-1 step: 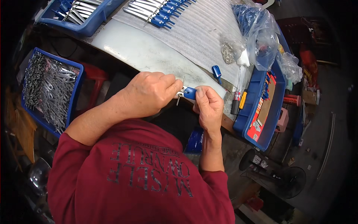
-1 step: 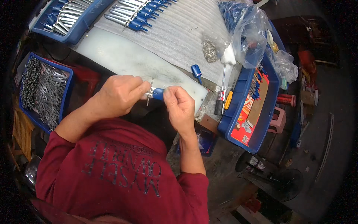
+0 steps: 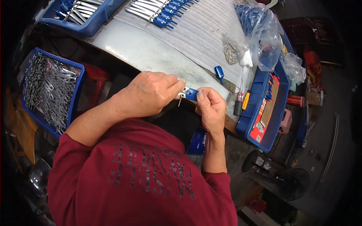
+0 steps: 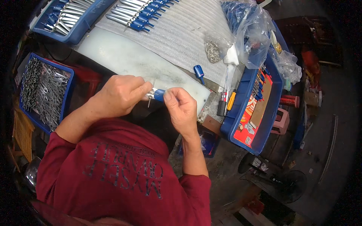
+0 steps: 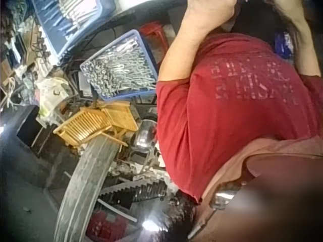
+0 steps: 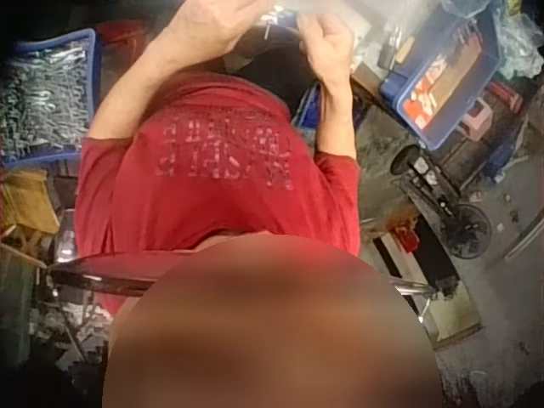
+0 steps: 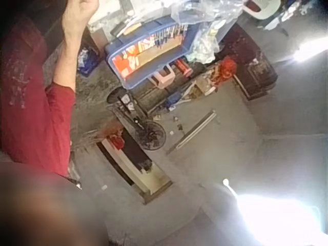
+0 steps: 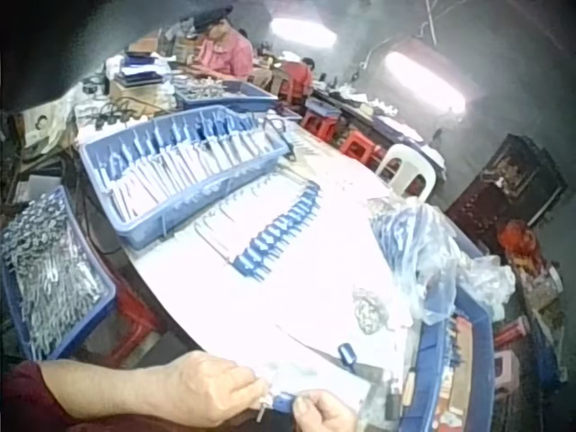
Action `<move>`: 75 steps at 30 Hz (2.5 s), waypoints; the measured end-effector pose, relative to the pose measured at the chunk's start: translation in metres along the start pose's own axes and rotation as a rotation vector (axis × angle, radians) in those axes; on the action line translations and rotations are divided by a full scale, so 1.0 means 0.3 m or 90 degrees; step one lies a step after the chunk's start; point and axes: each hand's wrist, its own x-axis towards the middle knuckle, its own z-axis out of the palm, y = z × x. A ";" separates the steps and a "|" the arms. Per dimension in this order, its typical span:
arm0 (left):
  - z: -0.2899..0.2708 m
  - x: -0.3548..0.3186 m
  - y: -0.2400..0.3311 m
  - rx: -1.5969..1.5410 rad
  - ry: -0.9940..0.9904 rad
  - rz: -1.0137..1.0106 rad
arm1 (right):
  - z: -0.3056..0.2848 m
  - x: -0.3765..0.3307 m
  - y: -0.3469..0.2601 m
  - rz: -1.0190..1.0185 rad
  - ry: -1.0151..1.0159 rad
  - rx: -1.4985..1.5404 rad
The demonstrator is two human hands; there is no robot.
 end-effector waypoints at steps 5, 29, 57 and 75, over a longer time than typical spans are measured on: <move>-0.007 -0.006 -0.026 -0.091 -0.038 0.058 | -0.026 0.001 -0.007 -0.037 -0.086 -0.077; 0.010 -0.017 -0.034 -0.029 0.001 0.017 | -0.011 0.029 0.028 -0.074 -0.046 -0.186; -0.146 -0.028 -0.351 0.215 0.061 0.033 | -0.023 0.070 0.168 -0.280 0.169 -0.309; -0.117 0.058 -0.553 0.264 0.024 0.032 | -0.026 0.068 0.170 -0.273 0.143 -0.318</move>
